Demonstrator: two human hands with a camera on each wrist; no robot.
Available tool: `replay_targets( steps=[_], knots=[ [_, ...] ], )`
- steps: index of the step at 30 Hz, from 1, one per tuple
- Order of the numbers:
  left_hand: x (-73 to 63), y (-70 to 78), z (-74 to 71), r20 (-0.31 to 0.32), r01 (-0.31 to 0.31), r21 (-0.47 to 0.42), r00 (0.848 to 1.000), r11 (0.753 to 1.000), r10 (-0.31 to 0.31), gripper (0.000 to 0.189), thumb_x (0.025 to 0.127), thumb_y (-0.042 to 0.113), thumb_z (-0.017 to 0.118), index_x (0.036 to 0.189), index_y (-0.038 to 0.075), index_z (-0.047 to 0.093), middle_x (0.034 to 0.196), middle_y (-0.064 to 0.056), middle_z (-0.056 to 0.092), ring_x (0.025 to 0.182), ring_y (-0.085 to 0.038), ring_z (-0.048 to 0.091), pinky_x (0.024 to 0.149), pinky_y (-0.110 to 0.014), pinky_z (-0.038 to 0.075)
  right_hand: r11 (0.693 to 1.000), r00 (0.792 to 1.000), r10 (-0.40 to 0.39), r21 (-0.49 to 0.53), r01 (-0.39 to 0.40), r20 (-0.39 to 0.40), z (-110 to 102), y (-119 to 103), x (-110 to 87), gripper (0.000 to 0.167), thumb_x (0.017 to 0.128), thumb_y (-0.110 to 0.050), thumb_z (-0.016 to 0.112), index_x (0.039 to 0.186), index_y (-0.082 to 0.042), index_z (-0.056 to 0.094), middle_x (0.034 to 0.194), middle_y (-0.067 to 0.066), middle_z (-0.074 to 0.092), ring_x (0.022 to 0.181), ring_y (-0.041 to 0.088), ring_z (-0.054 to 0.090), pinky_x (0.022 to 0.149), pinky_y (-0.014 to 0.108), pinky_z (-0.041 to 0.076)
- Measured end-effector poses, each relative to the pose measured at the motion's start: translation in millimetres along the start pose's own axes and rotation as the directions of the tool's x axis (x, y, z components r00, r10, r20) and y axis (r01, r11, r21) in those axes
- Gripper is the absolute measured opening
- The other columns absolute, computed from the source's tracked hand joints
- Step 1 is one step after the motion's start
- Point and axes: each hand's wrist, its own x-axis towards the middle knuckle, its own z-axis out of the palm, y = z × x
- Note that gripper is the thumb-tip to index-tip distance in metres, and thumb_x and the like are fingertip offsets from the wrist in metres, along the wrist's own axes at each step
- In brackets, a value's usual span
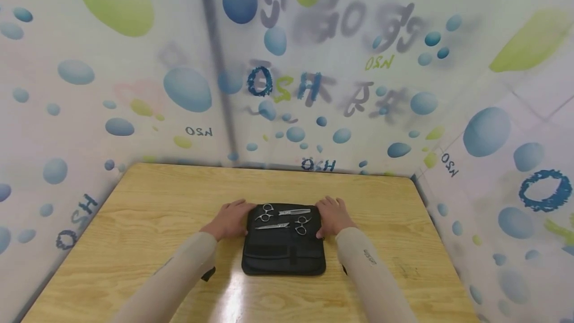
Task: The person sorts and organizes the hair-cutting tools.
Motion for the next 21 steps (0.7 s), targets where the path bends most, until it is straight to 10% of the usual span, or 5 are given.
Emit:
replay_targets(
  steps=[21],
  knots=[
    [-2.2,0.0,3.0,-0.076,0.015,-0.051,0.997,0.999,-0.019,0.087,0.073,0.017,0.085,0.147,0.010,0.041,0.140,-0.012,0.055,0.134,-0.032,0.045,0.113,-0.052,0.033,1.000,0.989,0.004,0.001,-0.004,-0.147,9.0,1.5,-4.8,0.071,0.070,-0.020,0.088,0.127,-0.006,0.048,0.122,0.013,0.066,0.115,0.032,0.060,0.115,0.054,0.027]
  ],
)
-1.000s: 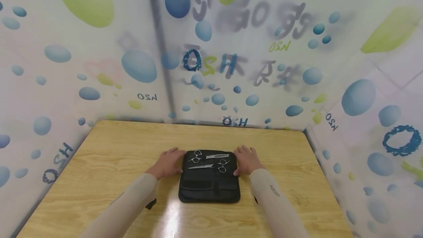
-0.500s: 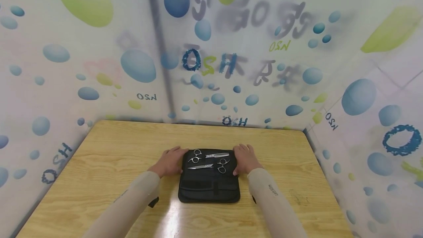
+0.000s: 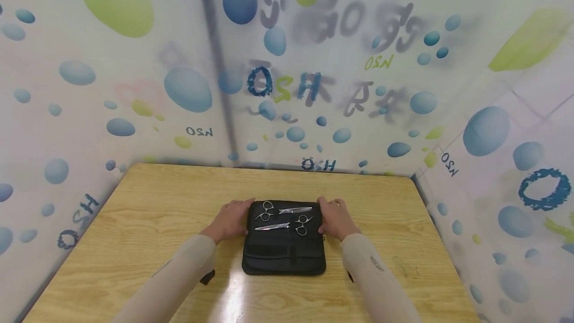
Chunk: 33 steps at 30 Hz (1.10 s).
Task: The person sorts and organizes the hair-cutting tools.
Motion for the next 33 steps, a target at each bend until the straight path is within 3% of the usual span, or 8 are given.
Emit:
replay_targets(
  steps=[6,11,20,27,33],
  knots=[
    [-2.7,-0.9,1.3,-0.054,-0.016,-0.032,0.998,0.999,0.014,0.082,0.073,0.014,0.085,0.144,0.012,0.044,0.138,-0.012,0.058,0.130,-0.032,0.049,0.112,-0.052,0.034,1.000,0.998,-0.030,0.001,0.030,-0.048,1,3,-2.8,0.056,0.079,-0.011,0.080,0.126,-0.007,0.049,0.117,0.012,0.068,0.113,0.032,0.061,0.114,0.053,0.030],
    [-3.4,-0.9,3.0,-0.088,-0.006,-0.029,0.996,1.000,0.003,0.077,0.073,0.012,0.084,0.141,0.015,0.046,0.132,-0.009,0.062,0.126,-0.030,0.052,0.110,-0.051,0.037,0.998,0.994,-0.055,0.028,0.058,-0.092,0,6,-6.0,0.050,0.082,-0.012,0.077,0.124,-0.008,0.051,0.099,0.004,0.071,0.107,0.029,0.063,0.113,0.053,0.032],
    [-1.2,-5.4,6.7,-0.159,-0.011,-0.020,0.987,1.000,0.007,0.064,0.078,0.012,0.080,0.136,0.018,0.051,0.105,-0.001,0.069,0.115,-0.026,0.058,0.106,-0.050,0.041,0.996,0.984,-0.071,0.035,0.078,-0.166,-1,7,-5.7,0.040,0.083,-0.004,0.071,0.118,-0.008,0.053,0.083,0.000,0.065,0.099,0.027,0.065,0.110,0.052,0.035],
    [-3.7,-7.8,3.7,-0.242,-0.034,-0.011,0.970,0.999,0.030,0.054,0.080,0.007,0.076,0.130,0.017,0.056,0.093,0.001,0.067,0.100,-0.024,0.061,0.099,-0.051,0.045,0.996,0.983,-0.079,0.030,0.086,-0.164,-4,2,-3.5,0.040,0.083,-0.007,0.075,0.117,-0.008,0.053,0.081,-0.002,0.062,0.097,0.026,0.064,0.110,0.051,0.035],
    [-5.5,-11.6,-2.2,-0.307,-0.065,0.005,0.950,0.998,0.063,0.046,0.081,0.000,0.069,0.124,0.012,0.060,0.089,-0.001,0.068,0.096,-0.026,0.063,0.098,-0.052,0.046,0.995,0.972,-0.090,0.020,0.096,-0.215,-8,-4,-0.7,0.036,0.084,-0.007,0.075,0.114,-0.010,0.054,0.085,0.000,0.065,0.094,0.025,0.064,0.110,0.050,0.035]
  ],
)
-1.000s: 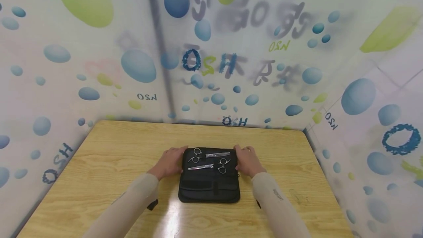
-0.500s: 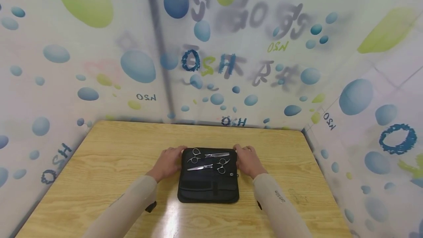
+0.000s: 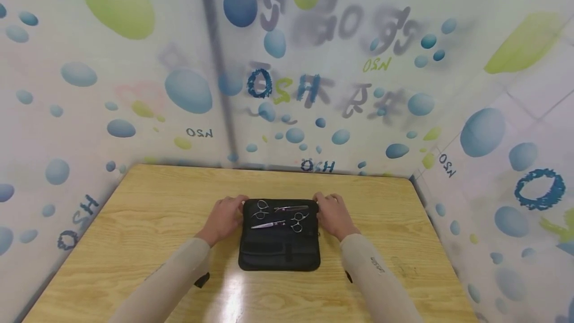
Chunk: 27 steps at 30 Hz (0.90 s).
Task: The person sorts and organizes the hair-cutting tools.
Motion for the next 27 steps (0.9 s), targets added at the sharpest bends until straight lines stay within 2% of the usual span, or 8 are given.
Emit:
replay_targets(
  steps=[5,9,17,23,27],
  knots=[
    [-0.4,-4.4,-5.4,-0.034,-0.023,0.012,0.999,1.000,0.024,0.036,0.082,0.002,0.071,0.116,0.010,0.063,0.093,-0.002,0.069,0.099,-0.027,0.064,0.098,-0.052,0.045,0.998,0.995,-0.053,-0.026,0.051,-0.087,-4,-5,1.7,0.031,0.082,-0.008,0.077,0.104,-0.011,0.055,0.084,0.000,0.066,0.089,0.024,0.064,0.105,0.048,0.039],
    [-2.8,-7.0,-9.4,-0.061,-0.045,0.029,0.997,0.999,0.047,0.028,0.083,0.005,0.073,0.109,0.011,0.065,0.092,0.000,0.069,0.098,-0.025,0.064,0.098,-0.052,0.046,0.996,0.990,-0.079,-0.036,0.075,-0.114,-8,-10,1.2,0.028,0.081,-0.009,0.078,0.097,-0.013,0.055,0.082,-0.001,0.066,0.087,0.023,0.063,0.104,0.048,0.040],
    [-13.8,-8.7,-15.9,-0.105,-0.147,0.041,0.983,0.988,0.151,0.020,0.083,0.004,0.074,0.098,0.014,0.066,0.091,0.001,0.072,0.095,-0.024,0.065,0.094,-0.052,0.047,0.992,0.987,-0.122,-0.053,0.117,-0.103,-14,-12,-5.8,0.025,0.080,-0.012,0.079,0.094,-0.015,0.058,0.084,-0.002,0.068,0.089,0.021,0.063,0.105,0.048,0.039],
    [-21.0,-8.5,-19.4,-0.079,-0.203,0.055,0.975,0.978,0.207,0.020,0.082,0.008,0.076,0.098,0.016,0.067,0.091,0.002,0.072,0.096,-0.024,0.066,0.093,-0.051,0.048,0.986,0.985,-0.161,-0.047,0.158,-0.069,-13,-8,-13.4,0.018,0.081,-0.016,0.080,0.092,-0.019,0.067,0.087,-0.006,0.070,0.093,0.018,0.062,0.105,0.050,0.039],
    [-27.6,-9.0,-20.8,-0.069,-0.249,0.073,0.965,0.966,0.254,0.018,0.081,0.009,0.077,0.094,0.017,0.067,0.090,0.004,0.072,0.097,-0.022,0.065,0.092,-0.051,0.048,0.982,0.982,-0.187,0.005,0.187,-0.037,-13,-6,-19.3,0.015,0.081,-0.015,0.079,0.090,-0.022,0.069,0.088,-0.009,0.070,0.094,0.016,0.060,0.105,0.052,0.038]
  ],
)
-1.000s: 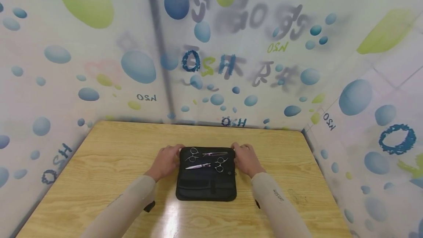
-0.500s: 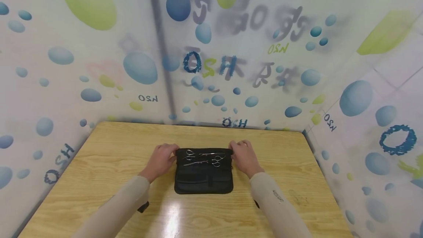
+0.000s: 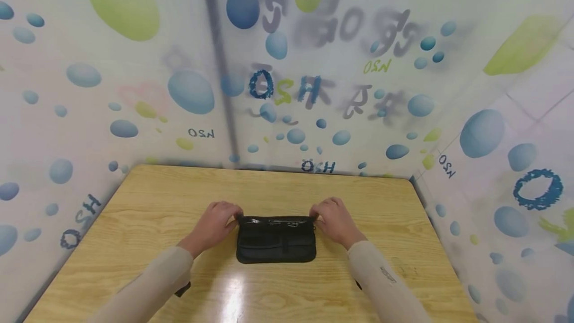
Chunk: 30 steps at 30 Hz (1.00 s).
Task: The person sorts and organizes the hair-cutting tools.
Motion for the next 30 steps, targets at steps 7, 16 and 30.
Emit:
replay_targets(
  steps=[7,16,30],
  knots=[
    [-11.4,4.8,-3.3,0.053,-0.072,0.017,0.996,0.997,0.071,0.016,0.081,0.010,0.076,0.092,0.020,0.069,0.093,0.006,0.070,0.101,-0.019,0.062,0.096,-0.049,0.047,0.998,0.997,-0.028,0.056,0.025,0.066,0,-2,-10.0,0.016,0.081,-0.013,0.079,0.090,-0.022,0.069,0.091,-0.010,0.069,0.098,0.015,0.058,0.107,0.052,0.036],
    [-23.5,7.1,1.1,0.037,-0.152,0.063,0.988,0.986,0.150,0.023,0.081,0.002,0.067,0.095,0.020,0.067,0.097,0.005,0.069,0.102,-0.018,0.062,0.095,-0.047,0.049,0.993,0.993,-0.117,-0.028,0.118,0.014,11,-3,-24.8,0.020,0.079,-0.009,0.077,0.091,-0.023,0.068,0.094,-0.009,0.069,0.099,0.016,0.060,0.107,0.048,0.037],
    [-37.7,10.6,9.2,-0.032,-0.264,0.107,0.963,0.958,0.269,0.020,0.082,0.004,0.071,0.093,0.020,0.067,0.094,0.004,0.066,0.095,-0.017,0.062,0.088,-0.041,0.051,0.962,0.964,-0.259,-0.105,0.252,-0.053,29,-3,-41.1,0.021,0.077,-0.008,0.073,0.090,-0.023,0.065,0.095,-0.007,0.065,0.098,0.016,0.060,0.106,0.047,0.041]
  ],
)
